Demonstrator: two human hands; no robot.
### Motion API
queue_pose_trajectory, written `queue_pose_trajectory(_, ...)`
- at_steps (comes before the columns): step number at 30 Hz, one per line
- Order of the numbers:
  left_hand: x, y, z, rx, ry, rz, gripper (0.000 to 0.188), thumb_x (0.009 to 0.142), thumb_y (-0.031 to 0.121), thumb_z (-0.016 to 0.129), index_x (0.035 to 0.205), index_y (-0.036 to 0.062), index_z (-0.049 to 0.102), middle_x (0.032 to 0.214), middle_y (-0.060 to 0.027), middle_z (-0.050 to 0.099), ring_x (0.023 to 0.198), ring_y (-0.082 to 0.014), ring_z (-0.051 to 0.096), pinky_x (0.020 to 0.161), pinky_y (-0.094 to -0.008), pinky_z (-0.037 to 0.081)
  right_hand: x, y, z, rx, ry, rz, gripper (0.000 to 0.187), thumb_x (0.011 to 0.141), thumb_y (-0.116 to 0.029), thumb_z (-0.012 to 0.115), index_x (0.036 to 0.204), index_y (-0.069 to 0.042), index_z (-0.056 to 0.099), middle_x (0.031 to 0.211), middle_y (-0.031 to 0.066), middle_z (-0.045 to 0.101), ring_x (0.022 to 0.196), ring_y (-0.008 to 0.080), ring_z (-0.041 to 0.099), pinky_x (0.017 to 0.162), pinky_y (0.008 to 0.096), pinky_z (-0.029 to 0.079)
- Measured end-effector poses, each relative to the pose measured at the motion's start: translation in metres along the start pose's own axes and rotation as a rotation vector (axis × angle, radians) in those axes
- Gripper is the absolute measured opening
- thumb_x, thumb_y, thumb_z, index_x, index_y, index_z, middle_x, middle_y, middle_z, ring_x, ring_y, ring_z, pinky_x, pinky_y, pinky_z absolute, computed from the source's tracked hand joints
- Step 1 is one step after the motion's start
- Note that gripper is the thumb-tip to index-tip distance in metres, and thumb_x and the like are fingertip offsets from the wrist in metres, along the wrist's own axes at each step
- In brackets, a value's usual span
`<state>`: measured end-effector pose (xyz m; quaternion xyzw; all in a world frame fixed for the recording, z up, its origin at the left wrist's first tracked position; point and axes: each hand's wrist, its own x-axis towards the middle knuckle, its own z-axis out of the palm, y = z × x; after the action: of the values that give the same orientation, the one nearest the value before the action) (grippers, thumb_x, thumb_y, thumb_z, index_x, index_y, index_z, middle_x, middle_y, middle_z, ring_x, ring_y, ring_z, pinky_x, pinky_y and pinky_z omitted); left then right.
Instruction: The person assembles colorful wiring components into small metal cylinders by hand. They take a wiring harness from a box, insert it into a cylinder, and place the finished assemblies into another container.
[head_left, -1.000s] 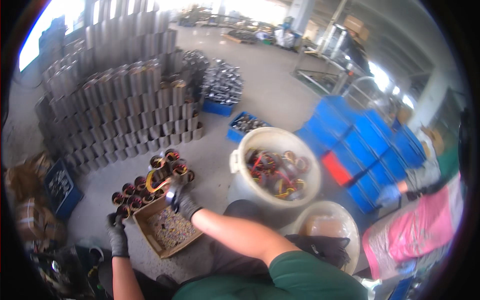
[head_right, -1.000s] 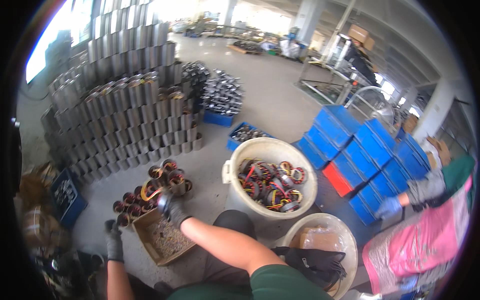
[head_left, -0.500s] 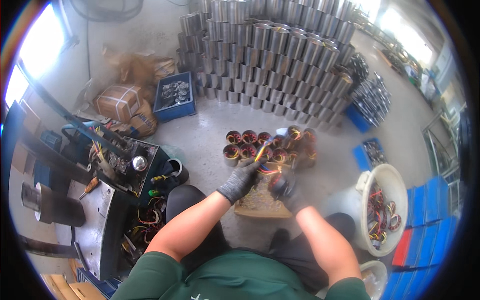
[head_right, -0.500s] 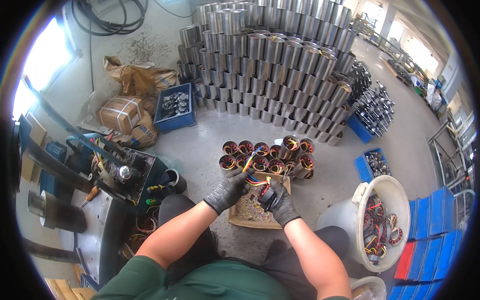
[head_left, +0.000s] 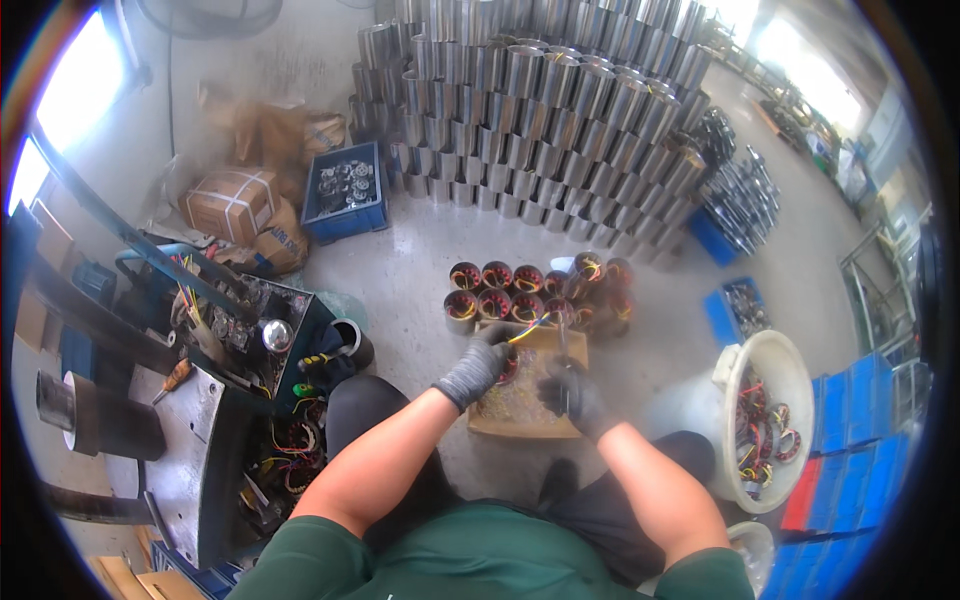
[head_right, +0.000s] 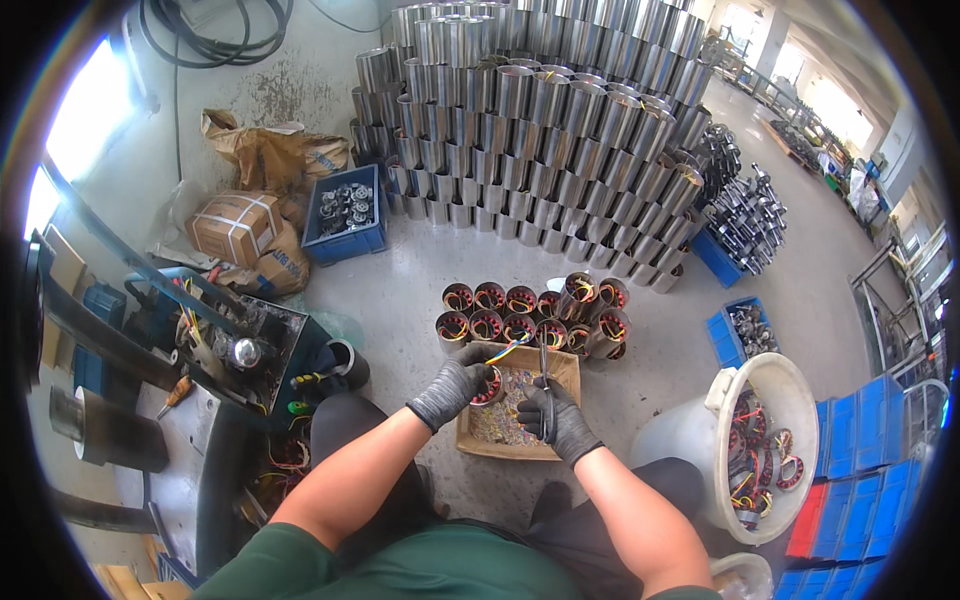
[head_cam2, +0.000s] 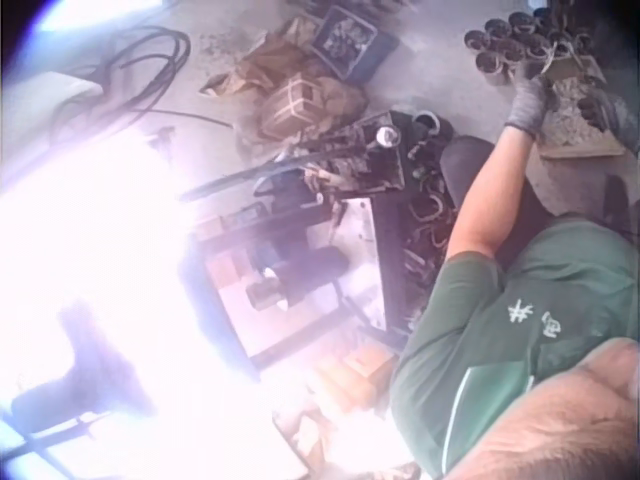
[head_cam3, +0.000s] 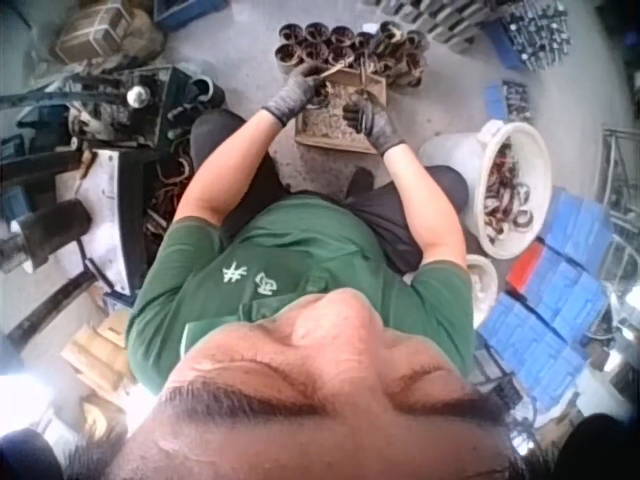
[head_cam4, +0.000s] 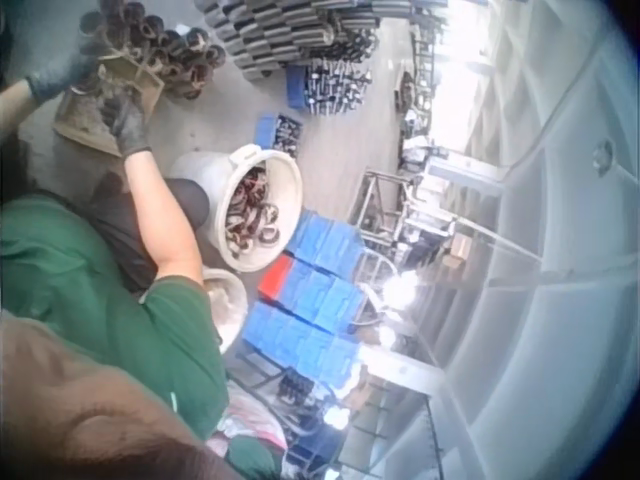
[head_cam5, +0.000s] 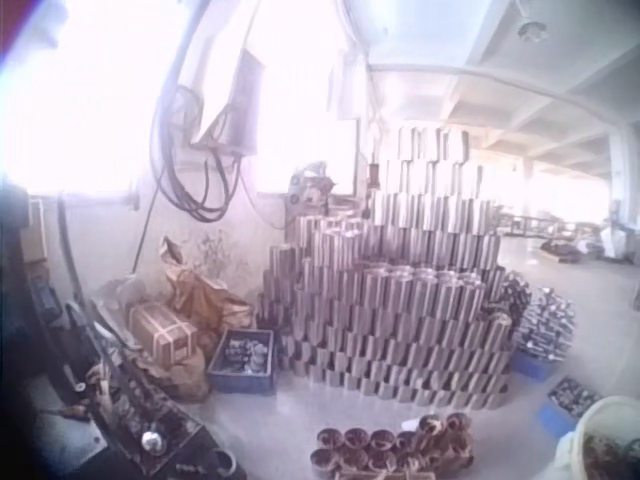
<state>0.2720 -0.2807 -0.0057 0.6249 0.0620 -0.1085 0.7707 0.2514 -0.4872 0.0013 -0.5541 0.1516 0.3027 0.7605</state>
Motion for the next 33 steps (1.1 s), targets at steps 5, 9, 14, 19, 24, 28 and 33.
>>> queue_pose_trajectory(5,-0.005,0.001,-0.002,0.001,-0.030,-0.129,0.017,0.087,0.007,0.056,0.102,0.0033,0.063,0.074,0.0003,0.057,0.059,-0.0077,0.049,0.055,-0.0227,0.045,-0.003,-0.003,0.000,0.028,-0.113,-0.014,0.041,0.087,-0.027,0.070,0.120,-0.015,0.049,0.079,0.0043,0.059,0.059,0.0131,0.056,0.051,0.0256,0.045)
queue_pose_trajectory(9,-0.005,0.006,-0.002,0.109,-0.037,-0.138,0.020,0.091,0.020,0.061,0.100,0.0022,0.064,0.075,-0.0001,0.057,0.061,-0.0075,0.048,0.056,-0.0234,0.042,-0.009,-0.019,0.004,-0.053,-0.078,0.036,0.039,0.085,-0.024,0.072,0.117,-0.016,0.050,0.071,0.0009,0.054,0.053,0.0090,0.051,0.047,0.0241,0.044)
queue_pose_trajectory(14,-0.003,0.006,-0.008,0.172,-0.021,-0.115,0.031,0.088,0.025,0.068,0.106,-0.0003,0.065,0.083,-0.0028,0.063,0.068,-0.0093,0.052,0.062,-0.0252,0.045,-0.022,-0.037,0.005,-0.165,-0.088,0.053,0.036,0.085,-0.025,0.073,0.112,-0.012,0.053,0.068,-0.0016,0.052,0.050,0.0071,0.047,0.045,0.0228,0.040)
queue_pose_trajectory(19,-0.003,0.001,-0.008,0.125,-0.005,-0.093,0.025,0.087,0.029,0.070,0.094,0.0050,0.066,0.073,0.0033,0.056,0.064,-0.0070,0.048,0.059,-0.0241,0.042,-0.027,-0.037,0.000,-0.309,-0.061,0.000,0.038,0.088,-0.031,0.068,0.117,-0.008,0.062,0.066,-0.0010,0.057,0.052,0.0084,0.052,0.046,0.0236,0.040)
queue_pose_trajectory(24,-0.002,-0.001,-0.017,0.110,-0.034,-0.145,0.023,0.084,0.027,0.073,0.090,0.0070,0.065,0.074,0.0023,0.057,0.064,-0.0074,0.049,0.058,-0.0236,0.042,-0.035,-0.044,0.008,-0.381,-0.086,0.019,0.035,0.088,-0.032,0.067,0.111,-0.007,0.064,0.062,0.0003,0.057,0.050,0.0089,0.053,0.044,0.0246,0.040)
queue_pose_trajectory(28,-0.001,-0.002,-0.016,0.063,-0.035,-0.167,0.021,0.082,0.025,0.074,0.089,0.0075,0.064,0.073,0.0014,0.058,0.062,-0.0082,0.050,0.057,-0.0232,0.042,-0.034,-0.041,0.004,-0.400,-0.117,0.000,0.036,0.087,-0.036,0.067,0.105,-0.005,0.065,0.060,0.0013,0.056,0.048,0.0101,0.052,0.043,0.0255,0.040)
queue_pose_trajectory(33,0.001,-0.005,-0.018,-0.068,0.021,-0.193,0.019,0.083,0.022,0.073,0.091,0.0068,0.063,0.073,0.0012,0.057,0.061,-0.0090,0.051,0.057,-0.0241,0.043,-0.025,-0.030,0.001,-0.328,-0.099,0.120,0.032,0.086,-0.035,0.068,0.086,-0.004,0.060,0.057,0.0031,0.055,0.044,0.0124,0.050,0.041,0.0272,0.039)
